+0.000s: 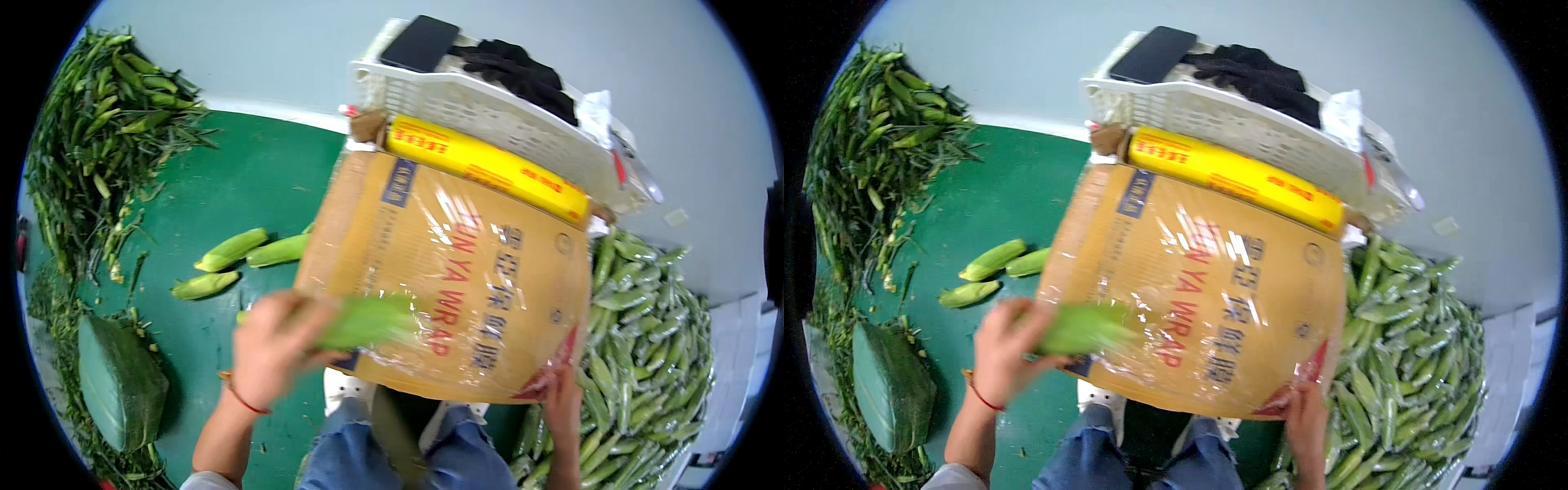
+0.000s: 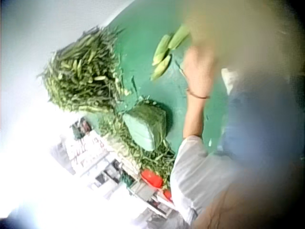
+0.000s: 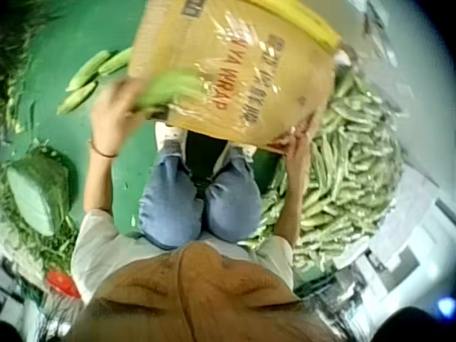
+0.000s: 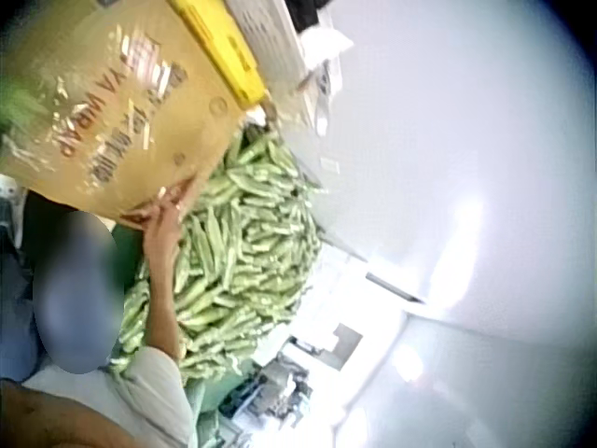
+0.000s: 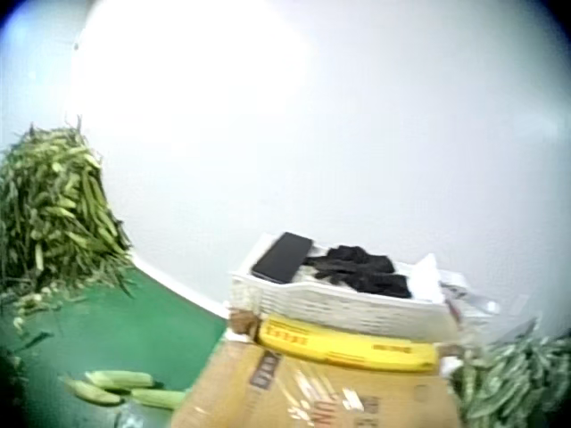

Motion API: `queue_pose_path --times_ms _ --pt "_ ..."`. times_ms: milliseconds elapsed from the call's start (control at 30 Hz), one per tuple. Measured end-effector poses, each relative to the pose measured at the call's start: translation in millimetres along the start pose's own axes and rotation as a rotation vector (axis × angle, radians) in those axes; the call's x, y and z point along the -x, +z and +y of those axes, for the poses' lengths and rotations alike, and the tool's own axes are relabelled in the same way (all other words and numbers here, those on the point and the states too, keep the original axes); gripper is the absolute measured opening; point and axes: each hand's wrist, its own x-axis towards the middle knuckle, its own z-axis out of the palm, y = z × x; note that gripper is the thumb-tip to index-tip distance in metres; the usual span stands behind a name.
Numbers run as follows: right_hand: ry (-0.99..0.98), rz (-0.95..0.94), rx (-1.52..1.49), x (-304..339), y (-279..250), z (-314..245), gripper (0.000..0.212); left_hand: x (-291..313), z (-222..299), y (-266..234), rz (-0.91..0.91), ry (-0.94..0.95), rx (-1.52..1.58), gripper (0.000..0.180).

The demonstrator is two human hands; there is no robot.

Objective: The person wraps individual ears of corn in plastic wrap by hand using a dispenser on a table and then sweeps corn husks off the floor with a broom.

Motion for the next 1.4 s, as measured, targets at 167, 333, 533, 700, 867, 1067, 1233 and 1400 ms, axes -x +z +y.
queue_pose_path --times_ms 167,333,533,700,867,1067,1233,1400 --pt "-0.164 -0.066 0.103 11.1 -16.8 -30.5 0.009 -85.8 115.3 73.4 -0.106 0.525 0.026 0.05" --pt "-0.44 0.151 -0.35 -50.1 -5.6 -73.0 0.032 -99.2 121.2 99.8 -0.234 0.481 0.378 0.036" --pt "-0.627 0.274 0.128 -109.9 29.6 -77.1 0.035 -2.1 44.4 67.4 -0.051 0.067 0.042 0.038" --pt "-0.706 0.318 0.058 -128.6 36.3 -82.1 0.027 -80.8 23.0 40.9 0.063 -0.129 0.549 0.006" --pt "-0.682 0.248 -0.042 -143.8 37.1 -96.4 0.024 -153.1 40.7 86.4 -0.433 0.175 0.099 0.017" --pt "-0.459 -0.318 0.0 -59.2 2.0 -93.9 0.035 -36.6 109.8 43.5 -0.397 0.187 0.022 0.066" --pt "-0.937 0.11 0.21 -92.2 11.6 -118.7 0.058 -139.2 54.4 101.1 -0.033 0.187 -0.226 0.072" --pt "-0.918 0.078 0.318 -184.1 28.6 -128.4 0.066 -247.3 40.0 119.9 -0.631 0.28 -0.233 0.055"
